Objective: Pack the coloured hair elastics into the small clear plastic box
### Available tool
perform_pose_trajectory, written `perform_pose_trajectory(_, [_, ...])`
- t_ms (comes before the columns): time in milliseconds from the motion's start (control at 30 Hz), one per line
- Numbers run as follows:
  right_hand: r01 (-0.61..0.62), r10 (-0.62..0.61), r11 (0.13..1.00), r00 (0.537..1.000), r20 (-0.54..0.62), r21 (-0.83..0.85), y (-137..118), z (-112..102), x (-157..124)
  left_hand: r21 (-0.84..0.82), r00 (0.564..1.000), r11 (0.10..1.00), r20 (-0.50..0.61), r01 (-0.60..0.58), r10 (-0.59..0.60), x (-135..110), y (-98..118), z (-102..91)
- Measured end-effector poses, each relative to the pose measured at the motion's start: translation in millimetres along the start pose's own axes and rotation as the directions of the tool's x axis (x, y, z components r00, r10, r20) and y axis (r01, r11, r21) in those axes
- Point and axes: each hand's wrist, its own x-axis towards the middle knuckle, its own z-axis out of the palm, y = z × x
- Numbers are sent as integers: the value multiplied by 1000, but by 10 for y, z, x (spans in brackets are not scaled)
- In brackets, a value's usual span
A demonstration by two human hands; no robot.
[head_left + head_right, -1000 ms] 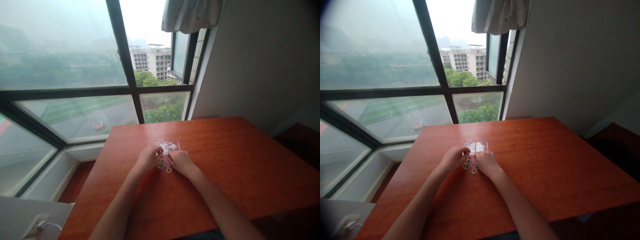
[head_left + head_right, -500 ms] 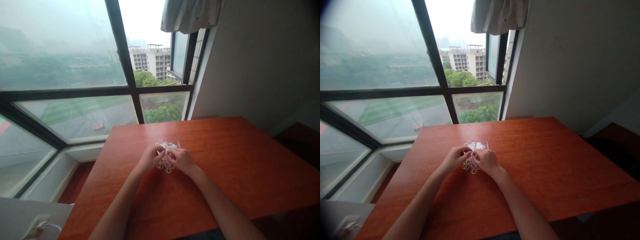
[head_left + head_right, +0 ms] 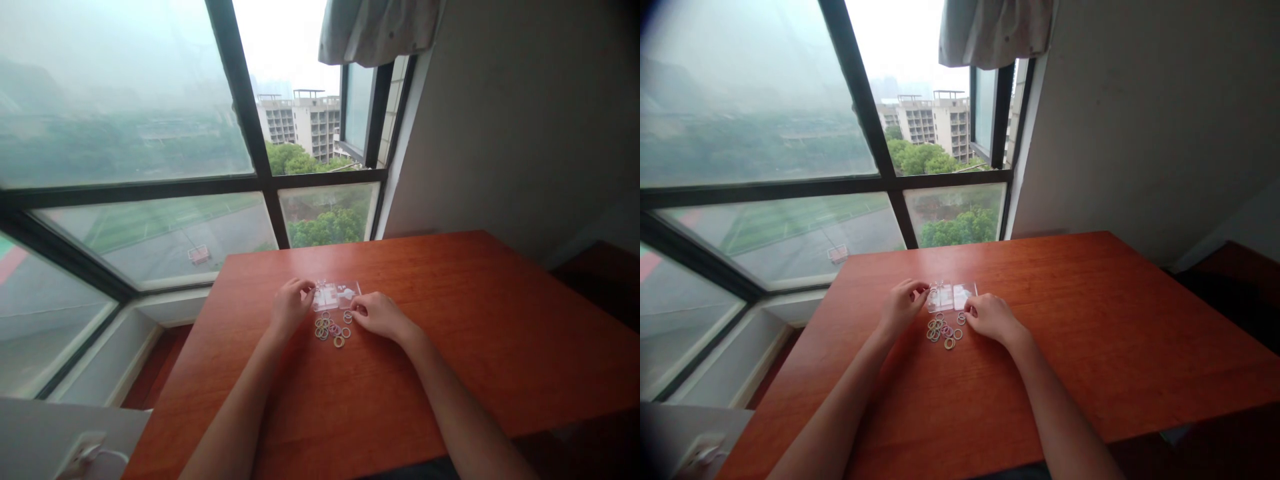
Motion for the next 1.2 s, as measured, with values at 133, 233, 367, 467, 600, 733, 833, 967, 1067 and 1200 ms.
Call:
perform_pose_trajectory(133, [18, -18, 1000, 999, 35, -14, 2, 14, -2, 51, 999, 999, 27, 19, -21, 30, -43, 36])
perform_pose_trajectory(233, [55, -54, 998, 997, 49, -32, -56, 58, 8, 42, 999, 999, 27, 20, -21, 17, -68, 51])
perform_pose_trajectory(367, [88, -87, 995, 996, 21, -39, -167, 111, 24, 22, 999, 999, 40, 27, -27, -12, -107, 33])
perform_pose_trajectory(467, [113, -113, 992, 994, 8, -60, -259, 158, 45, -6, 998, 1000, 49, 28, -27, -29, -118, 23])
perform_pose_trajectory(600, [125, -122, 986, 992, 32, -112, -327, 203, 68, -47, 998, 999, 61, 16, -14, -47, -95, 21])
perform_pose_trajectory(733, [62, -53, 986, 997, 62, -155, -321, 181, 55, -72, 998, 997, 67, -12, 17, -57, -51, 10])
perform_pose_trajectory(833, [57, -43, 979, 996, 77, -194, -335, 151, 44, -89, 997, 996, 74, -23, 30, -58, -32, 6])
perform_pose_trajectory(967, [73, -50, 960, 994, 92, -271, -403, 154, 71, -120, 996, 992, 77, -29, 39, -60, -21, 5])
perform_pose_trajectory(1067, [88, -58, 948, 993, 105, -307, -429, 171, 101, -137, 996, 990, 73, -34, 45, -65, -6, -5])
perform_pose_trajectory(1200, [91, -79, 960, 995, 55, -264, -379, 172, 105, -159, 994, 987, 98, -33, 49, -69, 34, -25])
